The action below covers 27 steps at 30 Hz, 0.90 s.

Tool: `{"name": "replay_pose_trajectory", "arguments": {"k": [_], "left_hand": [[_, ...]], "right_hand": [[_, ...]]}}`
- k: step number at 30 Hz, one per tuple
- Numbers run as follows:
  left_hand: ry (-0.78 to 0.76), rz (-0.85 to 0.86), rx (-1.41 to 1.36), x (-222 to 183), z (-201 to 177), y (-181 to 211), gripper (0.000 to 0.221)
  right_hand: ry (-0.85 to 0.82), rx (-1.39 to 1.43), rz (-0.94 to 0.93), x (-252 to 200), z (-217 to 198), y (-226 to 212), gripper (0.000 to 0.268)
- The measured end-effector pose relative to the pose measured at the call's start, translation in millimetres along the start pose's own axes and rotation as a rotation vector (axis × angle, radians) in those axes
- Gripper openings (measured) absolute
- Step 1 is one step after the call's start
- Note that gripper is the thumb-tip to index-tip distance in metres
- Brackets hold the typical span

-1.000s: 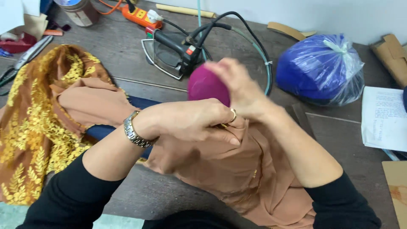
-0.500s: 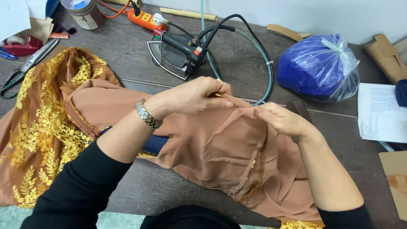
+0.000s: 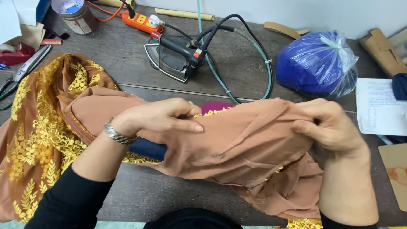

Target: Ironing and pressing seams on a garment using a steam iron and a wooden clapper

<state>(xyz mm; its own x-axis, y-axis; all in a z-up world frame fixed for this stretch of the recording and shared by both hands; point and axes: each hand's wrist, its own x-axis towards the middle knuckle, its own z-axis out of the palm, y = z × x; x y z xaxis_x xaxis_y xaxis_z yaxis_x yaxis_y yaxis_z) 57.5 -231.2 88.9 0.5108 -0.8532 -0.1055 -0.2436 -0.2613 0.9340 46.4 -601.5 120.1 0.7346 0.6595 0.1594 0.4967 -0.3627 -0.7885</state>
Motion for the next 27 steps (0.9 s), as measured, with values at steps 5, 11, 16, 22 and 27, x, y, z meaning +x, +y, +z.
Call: {"name": "replay_pose_trajectory", "arguments": {"k": [5, 11, 16, 22, 27], "left_hand": [[0.193, 0.134, -0.027, -1, -26, 6, 0.034], [0.320, -0.124, -0.057, 29, -38, -95, 0.023], [0.347, -0.196, -0.135, 30, -25, -112, 0.022], [0.473, -0.171, -0.212, 30, -17, -120, 0.022], [0.528, -0.110, -0.013, 43, -18, -117, 0.021]], "right_hand": [[0.192, 0.064, 0.172, 25, -3, 4, 0.029], [0.091, 0.081, 0.250, 76, 42, 93, 0.023], [0.019, 0.185, 0.353, 63, 74, 153, 0.035], [0.053, 0.099, 0.389, 50, 54, 170, 0.034], [0.205, 0.104, 0.406, 45, 33, 148, 0.028]]}}
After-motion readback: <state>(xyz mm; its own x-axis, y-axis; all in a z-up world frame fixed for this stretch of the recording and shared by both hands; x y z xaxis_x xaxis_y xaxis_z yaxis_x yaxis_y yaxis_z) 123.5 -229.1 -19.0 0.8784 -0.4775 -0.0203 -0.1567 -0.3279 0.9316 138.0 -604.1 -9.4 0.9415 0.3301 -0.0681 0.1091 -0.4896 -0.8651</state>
